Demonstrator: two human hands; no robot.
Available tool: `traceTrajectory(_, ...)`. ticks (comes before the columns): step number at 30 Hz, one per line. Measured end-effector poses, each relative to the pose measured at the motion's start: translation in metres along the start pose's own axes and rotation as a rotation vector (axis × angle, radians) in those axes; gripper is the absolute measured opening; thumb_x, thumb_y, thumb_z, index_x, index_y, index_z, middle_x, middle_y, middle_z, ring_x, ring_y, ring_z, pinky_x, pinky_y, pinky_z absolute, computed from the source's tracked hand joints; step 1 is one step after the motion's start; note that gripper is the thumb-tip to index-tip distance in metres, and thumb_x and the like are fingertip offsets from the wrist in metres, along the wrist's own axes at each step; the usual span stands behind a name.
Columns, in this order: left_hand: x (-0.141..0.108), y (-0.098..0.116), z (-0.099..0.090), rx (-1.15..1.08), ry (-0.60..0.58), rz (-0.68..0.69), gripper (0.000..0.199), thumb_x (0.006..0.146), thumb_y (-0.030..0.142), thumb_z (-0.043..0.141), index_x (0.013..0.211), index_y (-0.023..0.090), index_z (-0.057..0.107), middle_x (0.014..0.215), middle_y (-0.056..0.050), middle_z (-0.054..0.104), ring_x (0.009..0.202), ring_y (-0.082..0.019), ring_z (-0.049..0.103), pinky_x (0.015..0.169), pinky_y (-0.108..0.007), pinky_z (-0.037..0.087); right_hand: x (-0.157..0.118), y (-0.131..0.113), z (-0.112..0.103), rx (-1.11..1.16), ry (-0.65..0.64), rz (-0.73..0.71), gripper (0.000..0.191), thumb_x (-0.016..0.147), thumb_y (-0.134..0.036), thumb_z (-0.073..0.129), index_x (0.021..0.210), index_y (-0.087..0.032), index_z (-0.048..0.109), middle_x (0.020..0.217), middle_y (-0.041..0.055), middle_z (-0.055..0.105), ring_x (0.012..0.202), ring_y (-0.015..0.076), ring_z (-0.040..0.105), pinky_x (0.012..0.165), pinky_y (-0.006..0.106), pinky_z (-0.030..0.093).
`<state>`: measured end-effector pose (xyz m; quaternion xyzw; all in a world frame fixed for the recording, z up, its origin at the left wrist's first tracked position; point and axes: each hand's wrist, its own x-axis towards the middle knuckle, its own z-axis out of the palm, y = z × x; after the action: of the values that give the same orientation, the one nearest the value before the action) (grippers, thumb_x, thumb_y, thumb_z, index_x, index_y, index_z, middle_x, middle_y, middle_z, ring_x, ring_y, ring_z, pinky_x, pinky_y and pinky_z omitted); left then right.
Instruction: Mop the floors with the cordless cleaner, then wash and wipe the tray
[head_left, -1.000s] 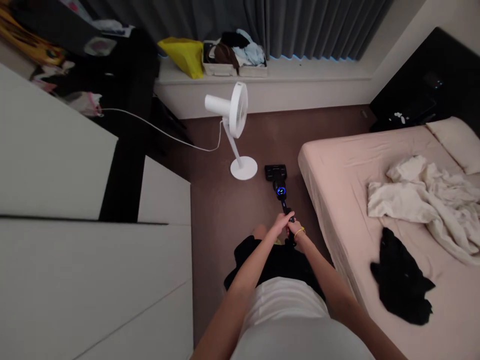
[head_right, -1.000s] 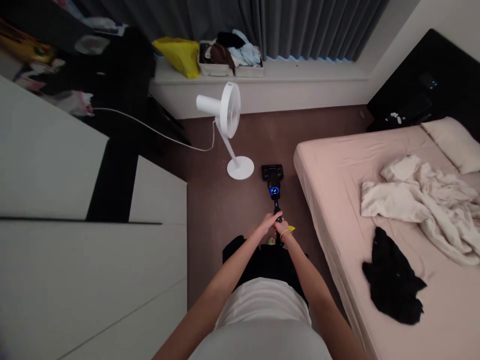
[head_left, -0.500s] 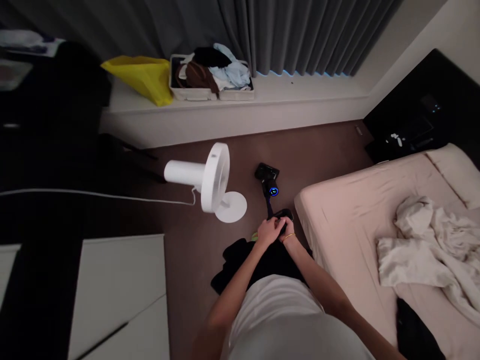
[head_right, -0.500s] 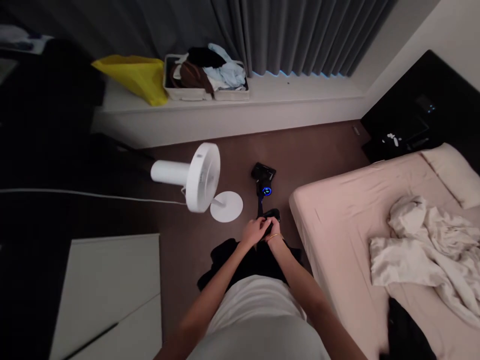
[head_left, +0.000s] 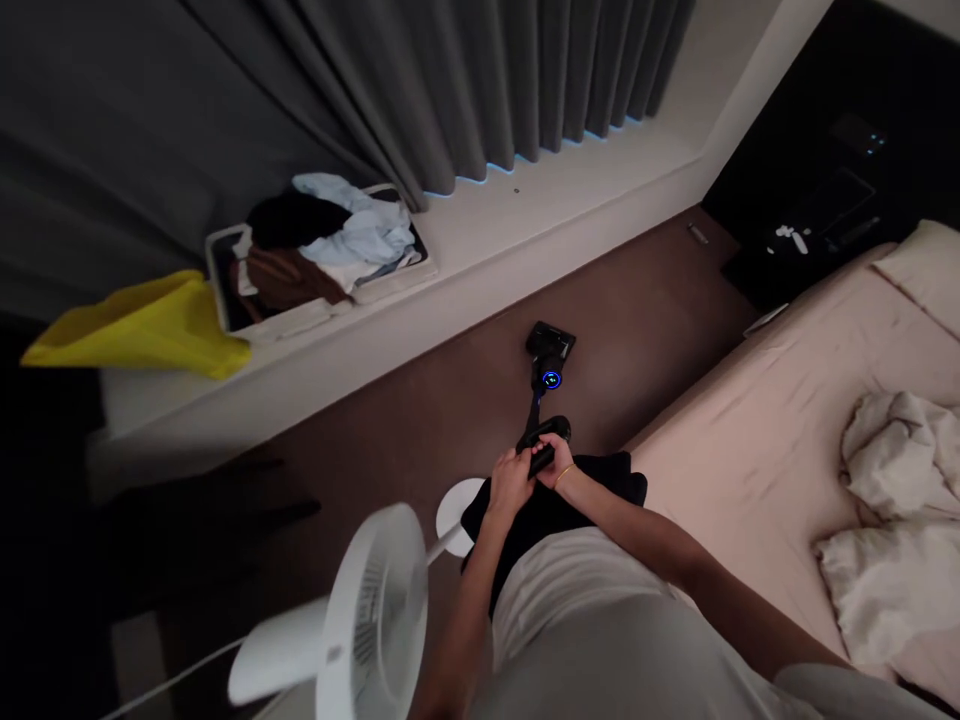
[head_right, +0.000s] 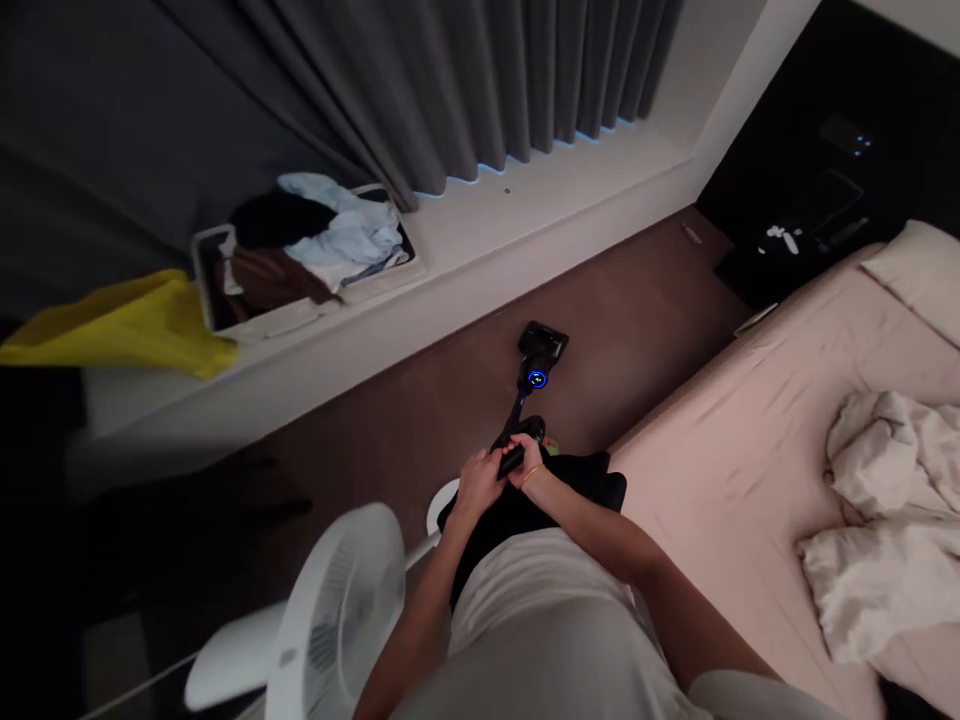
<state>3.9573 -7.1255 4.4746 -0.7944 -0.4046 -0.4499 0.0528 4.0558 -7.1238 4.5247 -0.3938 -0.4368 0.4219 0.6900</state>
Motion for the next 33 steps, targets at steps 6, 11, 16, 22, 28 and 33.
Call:
traceTrajectory(6, 0.157, -0.007, -0.066, -0.013, -0.082, 0.124, 0.046, 0.080, 0.020, 0.060, 0.126, 0.018, 0.054, 0.111, -0.012, 0.064, 0.104, -0.025, 0.060, 0.088, -0.032, 0.043, 0.095, -0.110, 0.064, 0.359, 0.212, -0.137, 0.029, 0.075, -0.024, 0.062, 0.055, -0.021, 0.041, 0.047, -0.0049, 0.045, 0.042, 0.0072, 0.042, 0.048, 0.020, 0.044)
traceTrajectory(11, 0.290, -0.029, -0.120, 0.029, -0.134, 0.293, 0.049, 0.080, 0.021, 0.058, 0.128, 0.015, 0.053, 0.109, -0.014, 0.065, 0.103, -0.026, 0.061, 0.089, -0.033, 0.044, 0.180, -0.188, 0.117, 0.406, 0.192, -0.217, 0.038, 0.075, -0.031, 0.062, 0.052, -0.022, 0.033, 0.044, -0.0055, 0.038, 0.040, 0.0077, 0.036, 0.045, 0.022, 0.042)
traceTrajectory(16, 0.405, -0.055, -0.181, 0.126, -0.241, 0.430, 0.054, 0.077, 0.018, 0.062, 0.129, 0.018, 0.053, 0.110, -0.014, 0.064, 0.107, -0.026, 0.059, 0.094, -0.035, 0.042, 0.242, -0.259, 0.173, 0.395, 0.203, -0.254, 0.039, 0.075, -0.035, 0.060, 0.051, -0.022, 0.032, 0.045, -0.0041, 0.039, 0.043, 0.0096, 0.041, 0.051, 0.023, 0.046)
traceTrajectory(22, 0.516, -0.038, -0.228, 0.218, -0.306, 0.520, 0.051, 0.078, 0.021, 0.061, 0.128, 0.016, 0.055, 0.109, -0.015, 0.064, 0.104, -0.026, 0.061, 0.092, -0.035, 0.043, 0.300, -0.347, 0.199, 0.518, 0.249, -0.208, 0.036, 0.073, -0.030, 0.059, 0.050, -0.023, 0.032, 0.044, -0.0033, 0.039, 0.042, 0.0095, 0.039, 0.049, 0.023, 0.045)
traceTrajectory(28, 0.632, 0.034, -0.243, 0.201, -0.332, 0.575, 0.055, 0.077, 0.024, 0.062, 0.131, 0.020, 0.052, 0.106, -0.013, 0.066, 0.099, -0.025, 0.063, 0.088, -0.034, 0.046, 0.365, -0.460, 0.166, 0.437, 0.295, -0.253, 0.035, 0.071, -0.028, 0.058, 0.050, -0.023, 0.030, 0.043, -0.0033, 0.038, 0.042, 0.0095, 0.039, 0.048, 0.022, 0.044)
traceTrajectory(33, 0.748, 0.129, -0.246, 0.186, -0.336, 0.584, 0.048, 0.079, 0.024, 0.060, 0.126, 0.019, 0.056, 0.106, -0.013, 0.066, 0.097, -0.025, 0.064, 0.084, -0.032, 0.047, 0.422, -0.586, 0.117, 0.380, 0.370, -0.330, 0.033, 0.071, -0.028, 0.056, 0.049, -0.023, 0.032, 0.043, -0.0027, 0.039, 0.042, 0.0096, 0.040, 0.046, 0.023, 0.043)
